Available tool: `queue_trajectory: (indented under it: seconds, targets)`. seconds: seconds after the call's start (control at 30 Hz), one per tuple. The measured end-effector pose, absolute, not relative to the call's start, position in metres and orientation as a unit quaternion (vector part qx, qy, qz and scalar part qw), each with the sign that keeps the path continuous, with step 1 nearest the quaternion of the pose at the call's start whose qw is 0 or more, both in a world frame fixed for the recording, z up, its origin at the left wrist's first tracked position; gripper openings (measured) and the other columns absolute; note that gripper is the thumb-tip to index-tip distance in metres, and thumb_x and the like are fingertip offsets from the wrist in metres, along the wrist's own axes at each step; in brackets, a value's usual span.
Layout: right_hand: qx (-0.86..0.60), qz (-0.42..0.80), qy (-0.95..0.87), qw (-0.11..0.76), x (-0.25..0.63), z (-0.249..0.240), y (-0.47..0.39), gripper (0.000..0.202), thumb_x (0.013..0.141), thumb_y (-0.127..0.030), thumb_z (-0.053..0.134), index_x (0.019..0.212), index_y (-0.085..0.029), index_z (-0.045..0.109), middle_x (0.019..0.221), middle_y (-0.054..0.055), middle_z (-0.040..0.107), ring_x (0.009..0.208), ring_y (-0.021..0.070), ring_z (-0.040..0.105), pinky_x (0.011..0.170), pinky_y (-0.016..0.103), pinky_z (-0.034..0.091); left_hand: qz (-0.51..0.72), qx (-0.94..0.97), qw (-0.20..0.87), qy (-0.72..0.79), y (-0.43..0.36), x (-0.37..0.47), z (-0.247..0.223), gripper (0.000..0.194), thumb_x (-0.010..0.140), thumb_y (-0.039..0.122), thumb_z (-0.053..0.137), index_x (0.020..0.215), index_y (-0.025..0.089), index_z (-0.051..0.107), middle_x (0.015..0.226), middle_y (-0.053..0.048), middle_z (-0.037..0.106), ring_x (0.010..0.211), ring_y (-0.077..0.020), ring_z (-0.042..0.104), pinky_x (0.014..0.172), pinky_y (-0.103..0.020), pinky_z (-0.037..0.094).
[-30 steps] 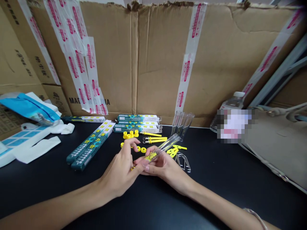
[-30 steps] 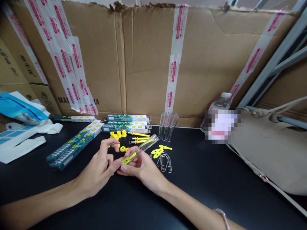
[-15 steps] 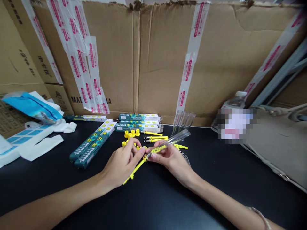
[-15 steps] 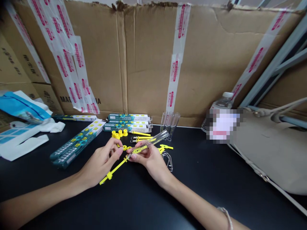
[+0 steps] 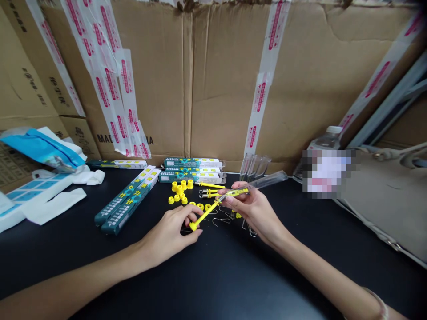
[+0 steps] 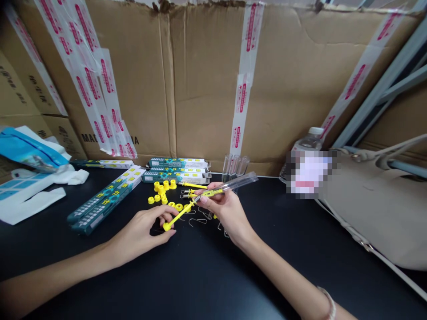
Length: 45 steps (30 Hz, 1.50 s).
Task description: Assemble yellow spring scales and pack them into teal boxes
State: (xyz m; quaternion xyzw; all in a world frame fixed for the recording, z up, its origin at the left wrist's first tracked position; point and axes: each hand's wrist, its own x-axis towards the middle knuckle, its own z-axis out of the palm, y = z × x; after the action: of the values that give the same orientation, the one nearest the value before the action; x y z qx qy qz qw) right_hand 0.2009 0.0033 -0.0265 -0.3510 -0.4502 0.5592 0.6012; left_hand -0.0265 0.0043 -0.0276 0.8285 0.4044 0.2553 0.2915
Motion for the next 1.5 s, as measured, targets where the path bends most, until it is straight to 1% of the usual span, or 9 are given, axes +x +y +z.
queue_trajectory:
  seconds: [0.17,0.3,0.4,0.6,0.73,0.93,1.1,1.27,1.5]
  targets:
    - [-0.349,0.550,-0.457,0.605,0.204,-0.020,0.003,0.042,0.068,-0.023,0.086,0.094,-0.022,0.053,0.094,0.003,0.078,0.093,0.0193,0.074,0.094,0.037,0.055,0.256,0.821,0.297,0.416,0.008,-0.025,-0.026,0.025,0.083,0.025,0.064,0.108,0.020,0.066,0.083,0.003,0.068,0.068,-0.0125,0.059,0.063,-0.022,0.045]
    - [-0.342,0.550,-0.465,0.604,0.207,-0.015,0.002,0.040,0.070,-0.023,0.085,0.094,-0.023,0.053,0.095,0.003,0.079,0.095,0.0180,0.073,0.098,0.036,0.052,0.258,0.814,0.289,0.433,0.008,-0.026,-0.023,0.025,0.090,0.035,0.059,0.107,0.020,0.071,0.073,0.003,0.066,0.063,-0.0134,0.055,0.062,-0.024,0.043]
    - [-0.344,0.546,-0.479,0.595,0.209,-0.014,0.001,0.038,0.072,-0.023,0.083,0.095,-0.023,0.053,0.097,0.003,0.079,0.098,0.0180,0.073,0.099,0.036,0.051,0.255,0.811,0.296,0.435,0.007,-0.027,-0.023,0.027,0.090,0.039,0.060,0.105,0.021,0.073,0.077,0.002,0.069,0.065,-0.0143,0.056,0.063,-0.024,0.042]
    - [-0.352,0.555,-0.530,0.536,0.208,-0.016,-0.001,0.032,0.079,-0.028,0.078,0.098,-0.023,0.053,0.100,0.005,0.078,0.107,0.0217,0.070,0.102,0.039,0.047,0.246,0.779,0.423,0.393,0.004,-0.026,-0.026,0.035,0.088,0.024,0.058,0.122,0.021,0.064,0.089,0.001,0.075,0.075,-0.0157,0.067,0.067,-0.023,0.048]
    - [-0.343,0.578,-0.521,0.526,0.207,-0.017,-0.002,0.034,0.081,-0.031,0.077,0.102,-0.022,0.052,0.098,0.006,0.078,0.105,0.0222,0.071,0.102,0.040,0.048,0.249,0.767,0.444,0.391,0.002,-0.027,-0.026,0.043,0.084,0.019,0.059,0.127,0.022,0.060,0.087,0.002,0.075,0.078,-0.0159,0.069,0.065,-0.022,0.049]
    - [-0.335,0.595,-0.522,0.511,0.205,-0.020,-0.002,0.036,0.081,-0.029,0.077,0.107,-0.021,0.053,0.095,0.007,0.078,0.095,0.0212,0.074,0.089,0.037,0.056,0.263,0.763,0.441,0.393,0.003,-0.027,-0.023,0.026,0.082,0.022,0.064,0.107,0.022,0.070,0.086,0.002,0.076,0.075,-0.0165,0.067,0.070,-0.025,0.048]
    - [-0.321,0.605,-0.533,0.497,0.200,-0.025,-0.004,0.034,0.081,-0.028,0.076,0.105,-0.021,0.054,0.095,0.006,0.078,0.095,0.0210,0.074,0.088,0.037,0.057,0.294,0.728,0.481,0.390,0.003,-0.024,-0.024,0.035,0.073,0.017,0.071,0.108,0.022,0.069,0.083,0.003,0.074,0.078,-0.0167,0.066,0.079,-0.028,0.050]
    - [-0.309,0.625,-0.542,0.468,0.189,-0.030,-0.007,0.034,0.076,-0.031,0.080,0.097,-0.021,0.055,0.088,0.002,0.076,0.085,0.0182,0.074,0.082,0.033,0.058,0.318,0.680,0.545,0.374,0.004,-0.022,-0.028,0.026,0.070,0.016,0.073,0.096,0.017,0.068,0.091,-0.002,0.072,0.091,-0.0188,0.066,0.087,-0.031,0.051]
    - [-0.328,0.623,-0.547,0.453,0.181,-0.032,-0.012,0.034,0.070,-0.030,0.084,0.093,-0.020,0.062,0.087,-0.001,0.070,0.078,0.0146,0.069,0.077,0.029,0.057,0.355,0.656,0.561,0.359,0.004,-0.022,-0.032,0.042,0.067,0.012,0.077,0.105,0.020,0.061,0.094,0.002,0.064,0.074,-0.0110,0.064,0.079,-0.029,0.054]
